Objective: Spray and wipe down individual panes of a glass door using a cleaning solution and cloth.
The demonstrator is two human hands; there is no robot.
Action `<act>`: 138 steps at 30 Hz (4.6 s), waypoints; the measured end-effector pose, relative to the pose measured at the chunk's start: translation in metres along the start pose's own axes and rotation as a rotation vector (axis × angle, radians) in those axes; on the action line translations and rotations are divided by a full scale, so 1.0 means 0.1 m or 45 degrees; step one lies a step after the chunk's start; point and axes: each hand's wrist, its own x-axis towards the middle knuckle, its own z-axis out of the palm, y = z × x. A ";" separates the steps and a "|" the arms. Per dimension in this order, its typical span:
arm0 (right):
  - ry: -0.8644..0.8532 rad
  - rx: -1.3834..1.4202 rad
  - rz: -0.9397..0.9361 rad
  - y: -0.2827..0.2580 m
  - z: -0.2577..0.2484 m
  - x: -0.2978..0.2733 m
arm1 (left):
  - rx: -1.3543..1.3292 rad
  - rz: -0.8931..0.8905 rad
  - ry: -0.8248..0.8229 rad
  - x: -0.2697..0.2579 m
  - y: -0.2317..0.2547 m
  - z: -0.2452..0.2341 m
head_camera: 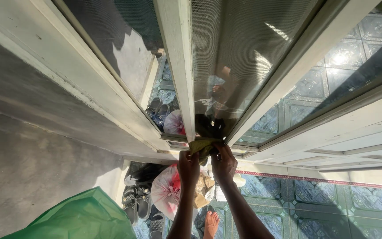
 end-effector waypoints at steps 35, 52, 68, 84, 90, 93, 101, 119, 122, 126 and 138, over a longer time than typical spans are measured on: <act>0.182 0.165 0.199 -0.40 -0.53 0.07 | -0.195 0.472 0.081 -0.26 1.61 -0.13; 0.176 0.170 0.258 0.38 0.09 -0.22 | -0.077 0.431 0.183 -0.11 0.56 0.49; 0.077 0.082 0.124 -0.10 0.06 0.02 | -0.014 0.106 0.436 0.13 0.13 0.39; 0.445 0.441 -0.442 -1.44 -1.16 0.82 | -0.349 0.652 0.603 0.06 2.47 -0.56; 0.222 0.350 -0.408 -1.50 -1.39 0.88 | -0.328 0.501 0.575 0.04 2.58 -0.61; 0.228 0.219 -0.556 -1.36 -1.27 0.82 | -0.296 0.521 0.605 0.06 2.27 -0.51; 0.070 0.016 -0.414 -0.82 -0.67 0.52 | -0.128 0.445 0.599 0.09 1.19 -0.10; -0.063 -0.027 -0.070 -0.30 -0.44 0.05 | 0.150 0.032 0.244 0.14 -0.10 0.74; -0.037 -0.058 -0.025 -0.27 -0.61 0.06 | 0.256 -0.103 0.020 0.17 0.10 0.87; 0.011 -0.036 -0.047 -0.24 -0.91 0.05 | 0.178 0.094 -0.060 0.04 0.18 0.84; 0.026 0.665 0.345 -0.35 -1.37 -0.09 | -0.528 0.476 -0.129 -0.31 1.85 -0.55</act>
